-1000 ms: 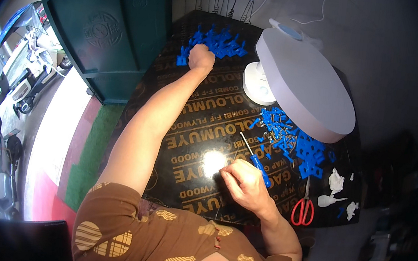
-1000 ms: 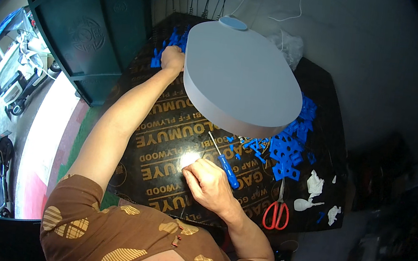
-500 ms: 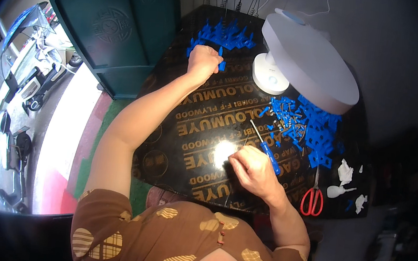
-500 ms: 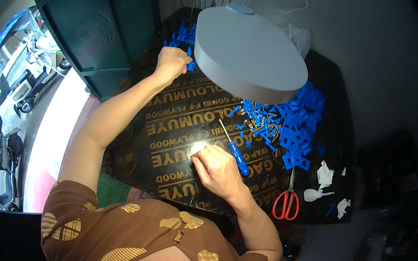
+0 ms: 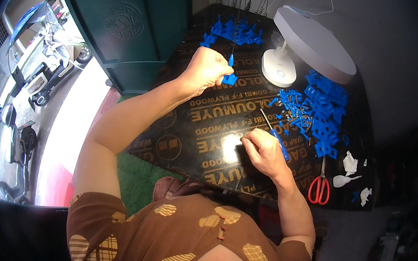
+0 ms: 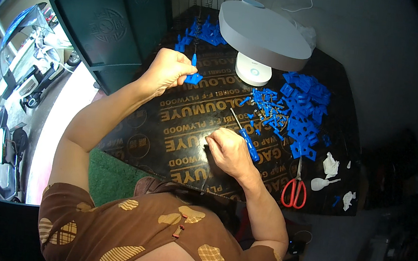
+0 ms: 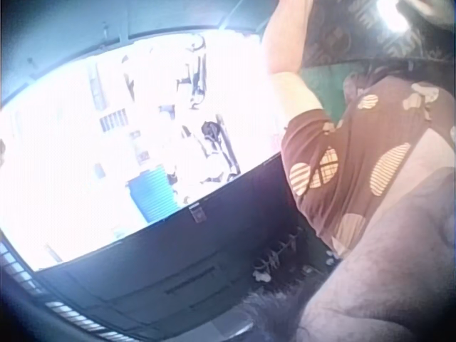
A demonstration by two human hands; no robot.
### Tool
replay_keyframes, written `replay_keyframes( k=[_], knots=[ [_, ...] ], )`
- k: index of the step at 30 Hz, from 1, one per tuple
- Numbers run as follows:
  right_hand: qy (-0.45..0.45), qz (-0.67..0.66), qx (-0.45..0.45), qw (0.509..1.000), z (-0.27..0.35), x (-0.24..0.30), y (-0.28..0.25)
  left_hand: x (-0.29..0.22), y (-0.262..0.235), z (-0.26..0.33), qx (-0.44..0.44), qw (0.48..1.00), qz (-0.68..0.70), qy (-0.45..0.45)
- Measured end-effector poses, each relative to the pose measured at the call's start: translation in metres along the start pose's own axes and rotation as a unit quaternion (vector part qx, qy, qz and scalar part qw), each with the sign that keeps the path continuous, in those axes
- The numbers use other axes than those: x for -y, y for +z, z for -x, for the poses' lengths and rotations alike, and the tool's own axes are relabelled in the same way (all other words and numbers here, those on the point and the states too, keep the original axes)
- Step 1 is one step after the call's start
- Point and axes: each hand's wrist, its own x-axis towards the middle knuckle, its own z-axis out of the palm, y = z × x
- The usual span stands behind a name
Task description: The person assembles small blue plastic components by hand, joining them with screws using a screwdriver.
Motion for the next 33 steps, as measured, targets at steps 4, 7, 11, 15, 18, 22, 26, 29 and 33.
replay_keyframes(
  k=[4,7,11,15,18,22,26,29,33],
  knots=[
    [0.013,-0.002,0.0,1.0,0.0,-0.001,0.001,-0.004,-0.003,0.016,0.021,1.0,-0.006,0.006],
    [0.018,-0.011,-0.008,1.0,0.001,-0.002,0.002,-0.009,-0.003,0.028,0.014,1.0,-0.013,0.024],
    [0.013,-0.008,-0.015,1.0,0.002,-0.005,0.004,-0.011,-0.007,0.037,0.01,0.999,-0.034,0.022],
    [0.009,-0.004,-0.011,1.0,0.002,-0.004,0.003,-0.01,-0.008,0.044,0.008,0.999,-0.037,0.019],
    [0.01,-0.002,-0.009,1.0,0.002,-0.003,0.002,-0.009,-0.008,0.047,0.012,0.999,-0.027,0.014],
    [0.025,-0.006,-0.001,1.0,0.002,-0.004,0.002,-0.012,-0.008,0.051,0.028,0.999,0.009,-0.016],
    [0.026,0.0,-0.001,1.0,0.001,-0.003,0.002,-0.012,-0.01,0.054,0.048,0.997,0.04,-0.046],
    [0.029,0.001,0.001,1.0,0.002,-0.004,0.003,-0.009,-0.007,0.056,0.058,0.993,0.079,-0.059],
    [0.016,-0.001,-0.003,1.0,0.002,-0.006,0.004,-0.004,-0.006,0.055,0.061,0.99,0.11,-0.06]
  ],
)
